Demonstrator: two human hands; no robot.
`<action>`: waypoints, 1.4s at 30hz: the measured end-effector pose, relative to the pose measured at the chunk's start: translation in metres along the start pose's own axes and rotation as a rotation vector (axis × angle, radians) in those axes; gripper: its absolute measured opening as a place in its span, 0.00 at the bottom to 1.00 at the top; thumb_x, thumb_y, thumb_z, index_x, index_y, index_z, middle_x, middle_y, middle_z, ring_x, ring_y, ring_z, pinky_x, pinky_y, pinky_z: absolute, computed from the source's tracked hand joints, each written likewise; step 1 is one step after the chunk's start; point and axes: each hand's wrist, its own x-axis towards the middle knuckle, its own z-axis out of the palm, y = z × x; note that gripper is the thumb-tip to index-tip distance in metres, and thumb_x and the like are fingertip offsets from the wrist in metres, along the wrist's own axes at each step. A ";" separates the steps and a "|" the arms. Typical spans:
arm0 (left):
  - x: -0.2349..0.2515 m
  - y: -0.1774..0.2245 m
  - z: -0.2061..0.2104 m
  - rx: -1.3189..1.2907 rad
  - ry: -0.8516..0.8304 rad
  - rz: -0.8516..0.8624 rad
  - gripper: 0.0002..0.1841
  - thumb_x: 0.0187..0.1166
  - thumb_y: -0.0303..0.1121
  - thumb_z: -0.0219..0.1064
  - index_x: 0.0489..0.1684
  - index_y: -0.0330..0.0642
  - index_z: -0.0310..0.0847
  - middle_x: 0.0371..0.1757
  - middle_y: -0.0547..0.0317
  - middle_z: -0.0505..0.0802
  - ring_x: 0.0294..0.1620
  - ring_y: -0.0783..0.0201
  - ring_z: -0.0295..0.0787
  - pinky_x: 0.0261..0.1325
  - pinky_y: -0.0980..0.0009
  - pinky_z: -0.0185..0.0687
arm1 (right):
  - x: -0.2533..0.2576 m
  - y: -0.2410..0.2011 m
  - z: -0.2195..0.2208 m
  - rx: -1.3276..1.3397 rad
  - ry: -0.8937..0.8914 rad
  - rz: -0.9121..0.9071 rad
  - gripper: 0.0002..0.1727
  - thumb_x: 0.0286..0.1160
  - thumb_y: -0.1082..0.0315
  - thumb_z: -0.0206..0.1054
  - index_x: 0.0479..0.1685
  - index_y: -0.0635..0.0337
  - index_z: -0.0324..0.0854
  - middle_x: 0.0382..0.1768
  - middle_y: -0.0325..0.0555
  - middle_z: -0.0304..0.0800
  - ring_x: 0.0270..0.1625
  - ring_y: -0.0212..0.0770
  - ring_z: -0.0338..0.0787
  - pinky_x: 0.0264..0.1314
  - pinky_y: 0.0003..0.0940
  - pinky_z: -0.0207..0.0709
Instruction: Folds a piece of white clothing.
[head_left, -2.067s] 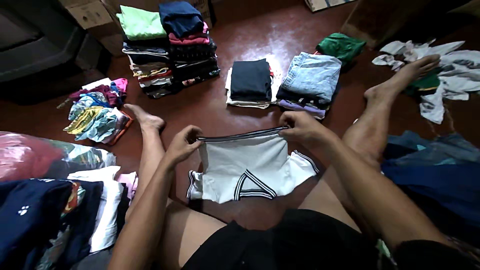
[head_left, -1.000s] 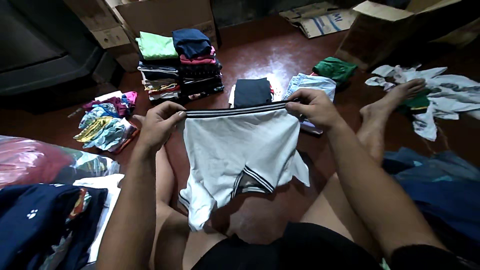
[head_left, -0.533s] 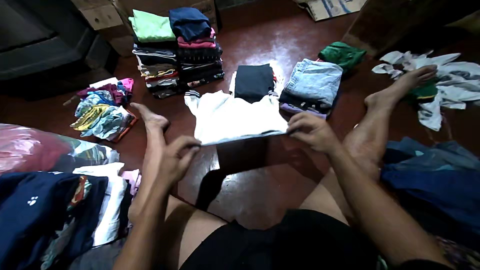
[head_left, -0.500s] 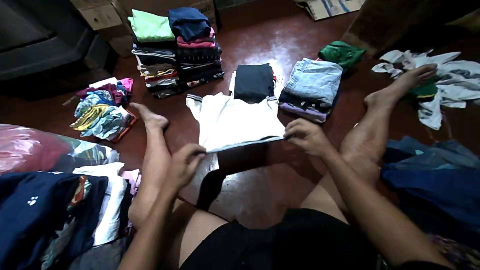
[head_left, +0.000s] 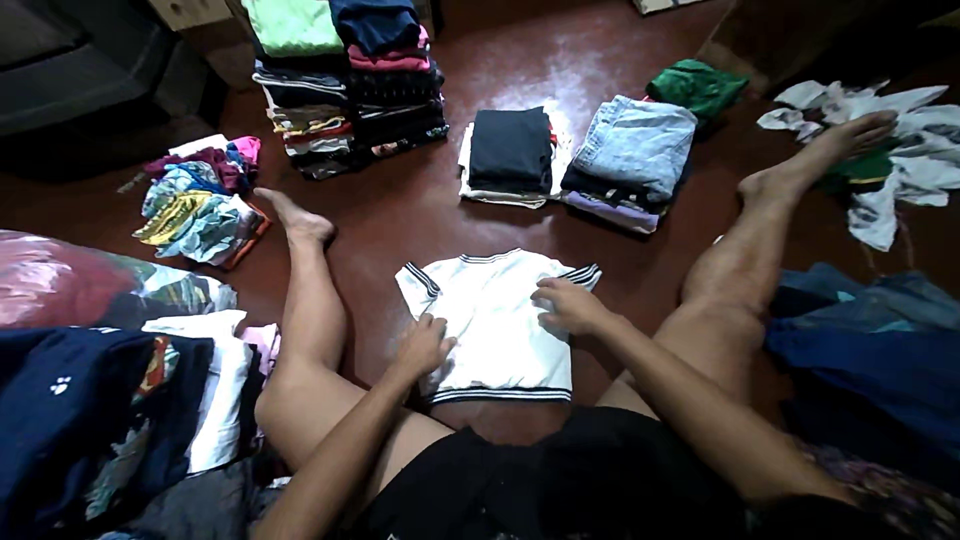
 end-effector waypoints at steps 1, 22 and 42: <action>0.011 0.000 0.001 0.041 -0.006 0.017 0.32 0.85 0.59 0.58 0.82 0.52 0.74 0.90 0.45 0.67 0.89 0.35 0.60 0.80 0.32 0.64 | 0.002 0.000 0.005 -0.049 -0.036 0.024 0.28 0.69 0.52 0.76 0.70 0.49 0.84 0.82 0.55 0.73 0.84 0.64 0.70 0.75 0.74 0.67; 0.031 -0.012 -0.003 -0.427 0.049 -0.497 0.30 0.66 0.45 0.80 0.65 0.37 0.84 0.63 0.39 0.90 0.68 0.42 0.86 0.70 0.37 0.79 | 0.127 -0.014 -0.027 0.272 0.284 0.342 0.19 0.68 0.57 0.78 0.56 0.54 0.90 0.60 0.65 0.85 0.67 0.68 0.82 0.62 0.71 0.76; 0.039 0.003 0.035 -1.454 0.499 -0.260 0.52 0.75 0.23 0.72 0.97 0.54 0.36 0.89 0.37 0.64 0.73 0.44 0.81 0.66 0.48 0.86 | 0.099 0.028 -0.038 1.032 0.507 0.286 0.29 0.72 0.74 0.74 0.75 0.61 0.74 0.66 0.59 0.85 0.62 0.51 0.87 0.63 0.52 0.83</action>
